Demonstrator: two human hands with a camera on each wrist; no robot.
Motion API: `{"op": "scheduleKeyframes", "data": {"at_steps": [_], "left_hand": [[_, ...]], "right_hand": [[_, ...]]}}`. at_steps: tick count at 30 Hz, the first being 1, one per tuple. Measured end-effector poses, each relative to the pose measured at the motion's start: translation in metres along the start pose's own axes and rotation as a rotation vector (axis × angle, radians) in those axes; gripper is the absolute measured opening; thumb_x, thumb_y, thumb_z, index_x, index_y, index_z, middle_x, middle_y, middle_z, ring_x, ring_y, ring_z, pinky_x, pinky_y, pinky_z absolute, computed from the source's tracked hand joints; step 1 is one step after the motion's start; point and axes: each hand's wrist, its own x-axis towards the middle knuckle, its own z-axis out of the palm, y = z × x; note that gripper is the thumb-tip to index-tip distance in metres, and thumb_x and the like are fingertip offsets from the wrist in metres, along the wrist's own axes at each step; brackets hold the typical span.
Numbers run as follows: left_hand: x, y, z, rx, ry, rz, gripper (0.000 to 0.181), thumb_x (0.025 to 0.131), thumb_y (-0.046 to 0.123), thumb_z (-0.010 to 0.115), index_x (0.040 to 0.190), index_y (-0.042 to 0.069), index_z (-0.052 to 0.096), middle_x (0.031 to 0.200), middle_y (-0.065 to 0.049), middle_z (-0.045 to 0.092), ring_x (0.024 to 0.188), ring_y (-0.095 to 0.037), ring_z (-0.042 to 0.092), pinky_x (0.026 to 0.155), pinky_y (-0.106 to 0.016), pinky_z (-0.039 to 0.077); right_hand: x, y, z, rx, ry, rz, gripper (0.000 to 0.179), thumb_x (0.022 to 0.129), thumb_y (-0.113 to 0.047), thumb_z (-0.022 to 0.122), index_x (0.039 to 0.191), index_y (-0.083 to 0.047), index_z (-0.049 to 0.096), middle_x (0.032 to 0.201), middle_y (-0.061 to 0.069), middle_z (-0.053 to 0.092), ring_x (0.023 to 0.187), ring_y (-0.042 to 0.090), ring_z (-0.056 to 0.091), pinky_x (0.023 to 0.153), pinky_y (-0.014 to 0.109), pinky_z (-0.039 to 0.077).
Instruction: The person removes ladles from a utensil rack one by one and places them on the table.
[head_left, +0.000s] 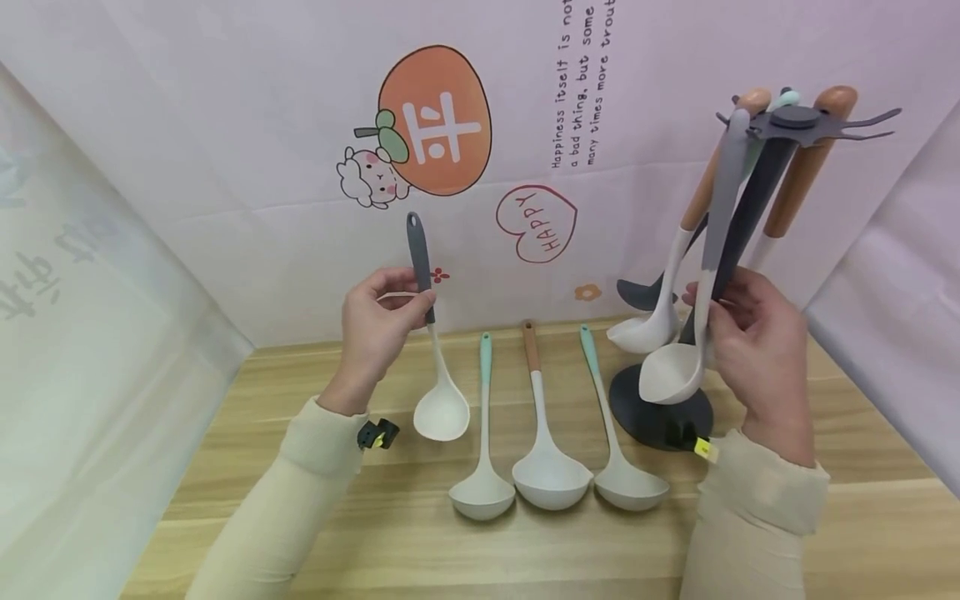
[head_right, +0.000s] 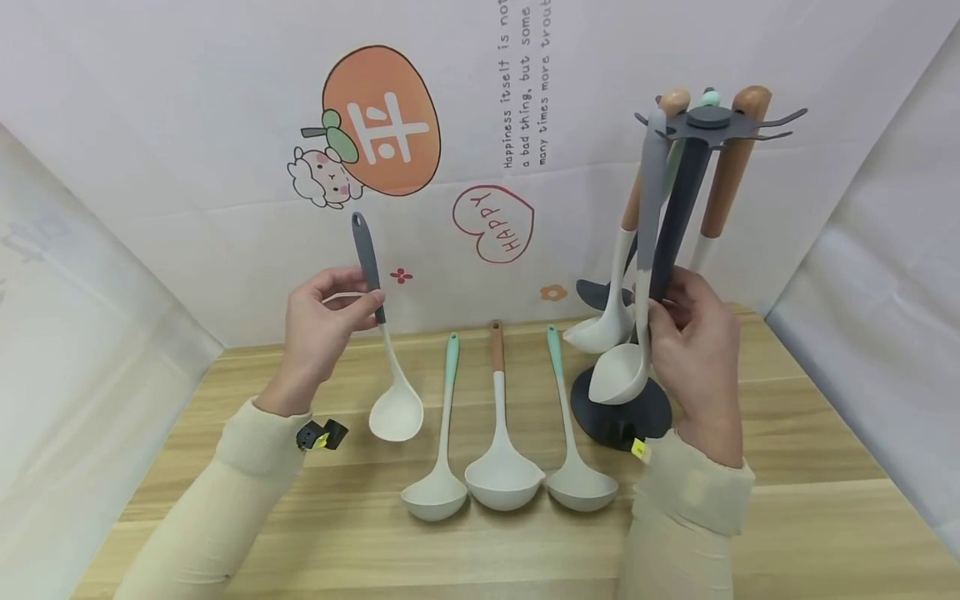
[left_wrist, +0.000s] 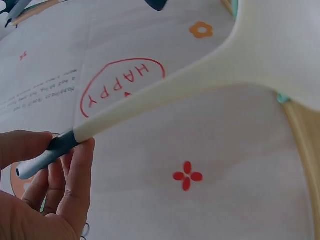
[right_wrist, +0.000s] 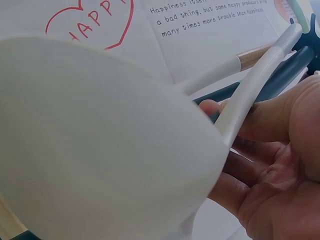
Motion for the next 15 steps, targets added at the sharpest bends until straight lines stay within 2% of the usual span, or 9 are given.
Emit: {"op": "scheduleKeyframes", "data": {"at_steps": [6, 15], "left_hand": [[0.003, -0.017, -0.01, 0.065, -0.048, -0.076, 0.03, 0.091, 0.003, 0.078, 0.119, -0.005, 0.07, 0.1, -0.006, 0.068, 0.078, -0.004, 0.073, 0.069, -0.028, 0.067], [0.01, -0.049, -0.019, 0.198, -0.146, -0.19, 0.033, 0.092, 0.005, 0.076, 0.122, -0.007, 0.069, 0.105, -0.012, 0.066, 0.08, -0.007, 0.071, 0.069, -0.032, 0.068]], "right_hand": [[0.0, 0.001, -0.001, -0.006, -0.011, -0.008, 0.032, 0.102, 0.001, 0.058, 0.131, -0.011, 0.067, 0.1, -0.023, 0.074, 0.097, -0.005, 0.071, 0.083, 0.005, 0.052], [0.001, 0.002, 0.0, 0.011, 0.006, -0.02, 0.032, 0.101, 0.003, 0.058, 0.129, -0.007, 0.069, 0.096, -0.022, 0.075, 0.094, -0.003, 0.072, 0.08, 0.006, 0.051]]}}
